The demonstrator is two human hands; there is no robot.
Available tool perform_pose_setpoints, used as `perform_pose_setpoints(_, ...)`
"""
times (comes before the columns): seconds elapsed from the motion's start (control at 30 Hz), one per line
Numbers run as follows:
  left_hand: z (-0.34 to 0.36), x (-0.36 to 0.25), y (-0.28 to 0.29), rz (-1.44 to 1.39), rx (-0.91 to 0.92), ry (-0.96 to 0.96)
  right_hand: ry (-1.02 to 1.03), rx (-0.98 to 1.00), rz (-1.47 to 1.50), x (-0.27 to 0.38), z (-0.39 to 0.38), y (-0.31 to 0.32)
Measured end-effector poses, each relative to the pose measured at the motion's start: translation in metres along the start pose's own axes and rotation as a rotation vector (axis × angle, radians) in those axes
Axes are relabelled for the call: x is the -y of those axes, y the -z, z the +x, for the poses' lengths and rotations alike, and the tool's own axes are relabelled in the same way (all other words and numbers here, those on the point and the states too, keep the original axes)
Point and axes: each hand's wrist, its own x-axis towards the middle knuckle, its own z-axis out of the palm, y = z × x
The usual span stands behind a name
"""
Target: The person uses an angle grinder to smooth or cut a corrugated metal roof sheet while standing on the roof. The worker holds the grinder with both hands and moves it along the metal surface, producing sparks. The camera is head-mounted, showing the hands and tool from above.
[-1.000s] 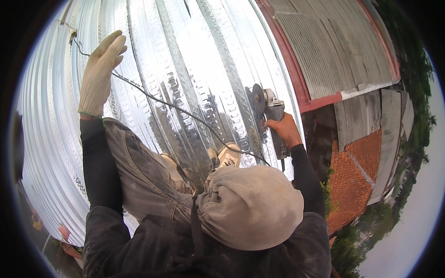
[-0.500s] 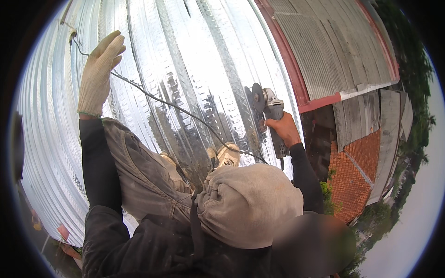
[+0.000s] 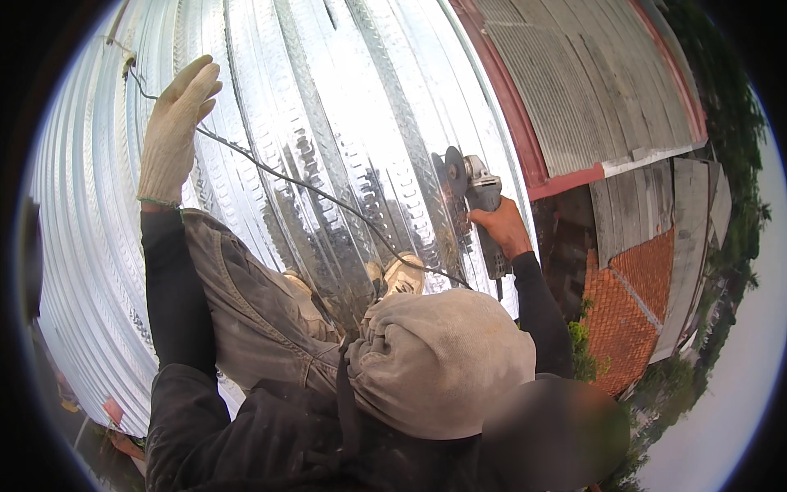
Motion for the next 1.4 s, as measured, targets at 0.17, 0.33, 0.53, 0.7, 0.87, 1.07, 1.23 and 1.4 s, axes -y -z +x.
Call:
perform_pose_setpoints(0.17,-0.001,0.004,0.001,0.006,0.007,-0.024,-0.003,-0.010,-0.016,0.002,-0.001,0.000)
perform_pose_setpoints(0.33,0.000,0.001,0.001,0.023,-0.001,-0.010,0.024,-0.006,-0.055,-0.007,0.006,0.002)
perform_pose_setpoints(0.53,-0.001,0.005,0.002,0.020,-0.017,-0.026,0.032,-0.016,-0.066,-0.007,0.006,0.002)
perform_pose_setpoints(0.7,-0.001,0.006,0.003,0.042,-0.040,-0.023,0.028,-0.015,-0.099,0.003,0.001,0.001)
perform_pose_setpoints(0.87,-0.001,0.008,0.005,0.030,-0.040,-0.016,0.017,-0.010,-0.063,-0.004,0.003,0.000)
perform_pose_setpoints(1.07,-0.001,0.007,0.012,0.058,-0.013,-0.006,0.033,-0.016,-0.074,-0.009,0.005,0.000)
perform_pose_setpoints(1.23,-0.001,0.008,0.013,0.070,-0.019,-0.020,0.041,-0.018,-0.106,-0.010,0.004,0.000)
perform_pose_setpoints(1.4,0.001,0.022,0.017,0.064,-0.016,-0.059,0.055,-0.004,-0.092,-0.012,0.003,0.001)
